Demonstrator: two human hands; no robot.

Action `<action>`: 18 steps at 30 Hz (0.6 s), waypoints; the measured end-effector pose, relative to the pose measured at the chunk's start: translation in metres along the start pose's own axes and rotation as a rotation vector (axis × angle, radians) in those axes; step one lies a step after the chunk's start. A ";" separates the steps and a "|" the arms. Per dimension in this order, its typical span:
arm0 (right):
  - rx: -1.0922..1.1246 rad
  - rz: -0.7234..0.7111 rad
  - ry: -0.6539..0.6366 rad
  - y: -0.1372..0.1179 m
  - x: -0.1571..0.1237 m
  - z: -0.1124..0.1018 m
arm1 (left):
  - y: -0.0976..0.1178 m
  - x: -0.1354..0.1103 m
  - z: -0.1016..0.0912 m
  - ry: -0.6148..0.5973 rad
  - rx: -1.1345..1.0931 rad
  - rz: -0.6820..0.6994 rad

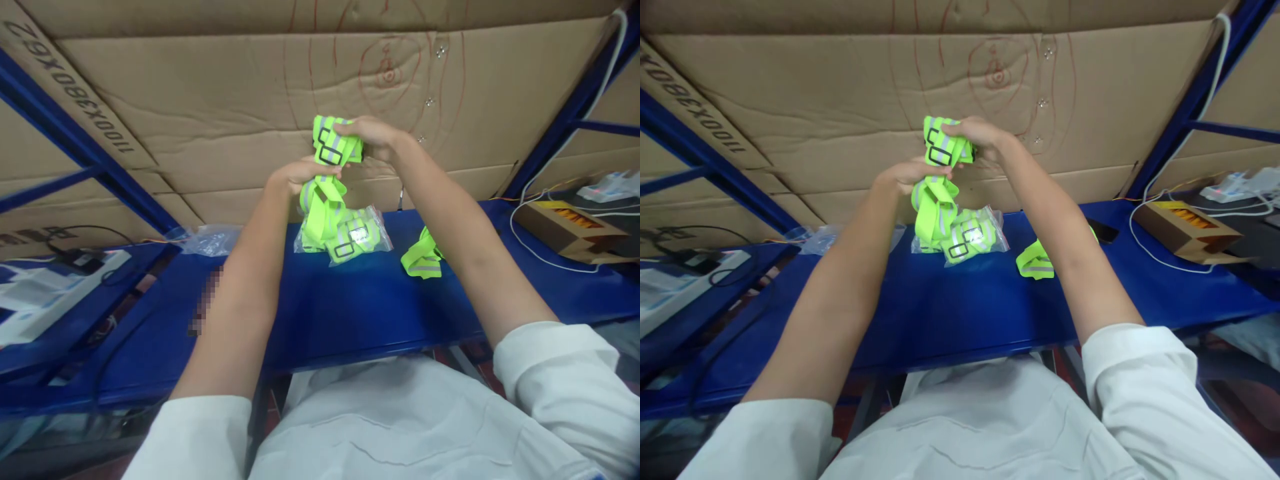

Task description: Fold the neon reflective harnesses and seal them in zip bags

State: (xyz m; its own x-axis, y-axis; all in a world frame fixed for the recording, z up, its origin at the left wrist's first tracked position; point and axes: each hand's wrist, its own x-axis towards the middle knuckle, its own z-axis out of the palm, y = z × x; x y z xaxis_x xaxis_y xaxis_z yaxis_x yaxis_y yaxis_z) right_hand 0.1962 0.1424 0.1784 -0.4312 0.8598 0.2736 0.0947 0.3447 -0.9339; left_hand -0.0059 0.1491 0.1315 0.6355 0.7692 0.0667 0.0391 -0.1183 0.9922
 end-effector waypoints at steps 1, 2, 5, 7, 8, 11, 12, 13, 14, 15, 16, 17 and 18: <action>0.019 0.017 0.006 -0.002 0.003 0.000 | 0.002 0.002 -0.003 0.021 0.011 0.001; 0.039 0.036 0.016 -0.004 0.005 0.000 | 0.003 0.003 -0.005 0.037 0.018 0.000; 0.056 0.043 -0.013 -0.011 0.007 0.002 | 0.008 0.005 -0.012 0.060 0.034 -0.019; 0.061 0.042 -0.064 -0.013 0.007 0.003 | 0.010 0.004 -0.016 0.056 0.063 -0.046; 0.064 0.041 -0.090 -0.014 0.008 0.003 | 0.011 0.004 -0.018 0.052 0.079 -0.057; 0.075 0.045 -0.152 -0.015 0.012 0.001 | 0.013 0.004 -0.023 0.053 0.108 -0.055; 0.080 0.047 -0.163 -0.016 0.015 0.000 | 0.014 0.005 -0.025 0.059 0.109 -0.048; 0.085 0.050 -0.168 -0.016 0.017 0.000 | 0.015 0.005 -0.026 0.065 0.111 -0.040; 0.089 0.056 -0.172 -0.017 0.019 0.000 | 0.016 0.005 -0.027 0.071 0.113 -0.031; 0.092 0.063 -0.171 -0.017 0.021 -0.001 | 0.018 0.005 -0.028 0.073 0.117 -0.024; 0.096 0.069 -0.167 -0.017 0.022 0.000 | 0.020 0.005 -0.028 0.073 0.122 -0.020; 0.102 0.074 -0.159 -0.016 0.024 0.000 | 0.023 0.005 -0.028 0.072 0.128 -0.018; 0.109 0.076 -0.145 -0.015 0.025 0.001 | 0.025 0.004 -0.027 0.071 0.135 -0.018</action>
State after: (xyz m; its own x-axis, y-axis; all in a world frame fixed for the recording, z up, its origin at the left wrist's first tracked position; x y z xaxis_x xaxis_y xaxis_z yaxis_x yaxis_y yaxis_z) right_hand 0.1831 0.1583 0.1994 -0.5519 0.8159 0.1726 0.0376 0.2311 -0.9722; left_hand -0.0232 0.1667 0.1591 0.5775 0.8141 0.0608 0.1564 -0.1834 0.9705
